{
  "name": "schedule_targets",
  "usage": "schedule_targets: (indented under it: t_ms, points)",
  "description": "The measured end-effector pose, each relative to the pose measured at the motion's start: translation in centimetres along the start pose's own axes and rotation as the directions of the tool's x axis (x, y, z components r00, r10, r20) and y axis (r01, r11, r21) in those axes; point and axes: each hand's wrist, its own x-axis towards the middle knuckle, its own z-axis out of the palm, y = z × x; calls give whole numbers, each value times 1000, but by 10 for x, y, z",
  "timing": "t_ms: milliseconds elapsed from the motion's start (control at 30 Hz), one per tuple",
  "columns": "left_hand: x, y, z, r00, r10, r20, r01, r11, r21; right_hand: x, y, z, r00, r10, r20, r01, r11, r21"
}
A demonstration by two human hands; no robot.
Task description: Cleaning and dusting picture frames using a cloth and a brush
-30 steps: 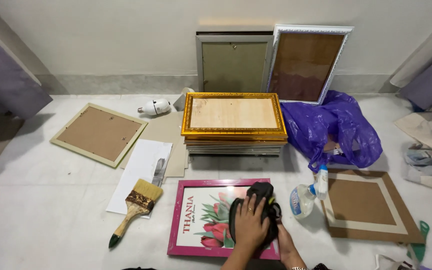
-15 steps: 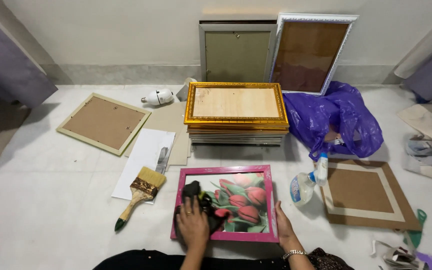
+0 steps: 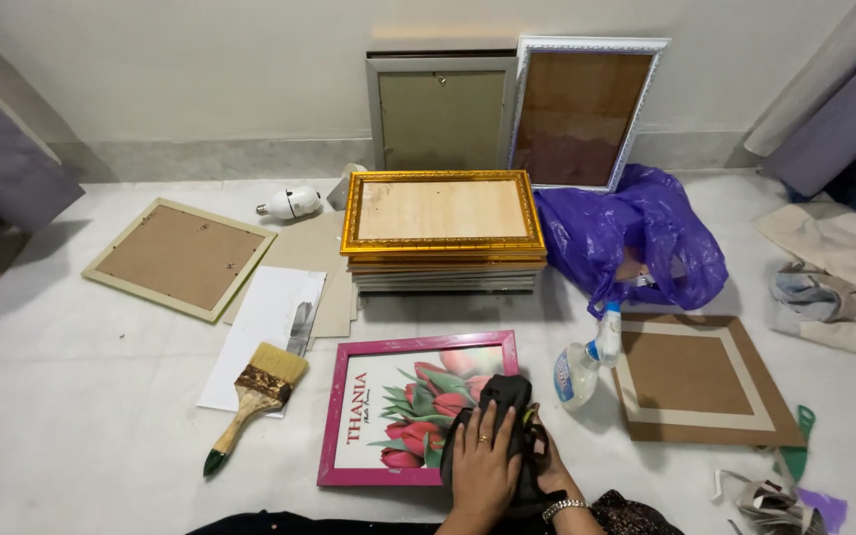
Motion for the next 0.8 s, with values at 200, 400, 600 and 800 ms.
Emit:
schedule_targets:
  t_ms: [200,400,600,800]
  points:
    - [58,-2,16,994,-74,-84,77,997,30,5,0,9,999,24,21,-26,994,105]
    - [123,-24,40,983,-99,-154,103,995,15,11,-1,5,997,62,46,-70,974,217]
    - [118,-70,52,993,-86,-77,93,992,89,7,-1,5,996,91,-3,-91,995,50]
    - [85,-203,40,967,-253,-42,253,916,311,-37,-39,78,971,151,-185,-162,986,-43]
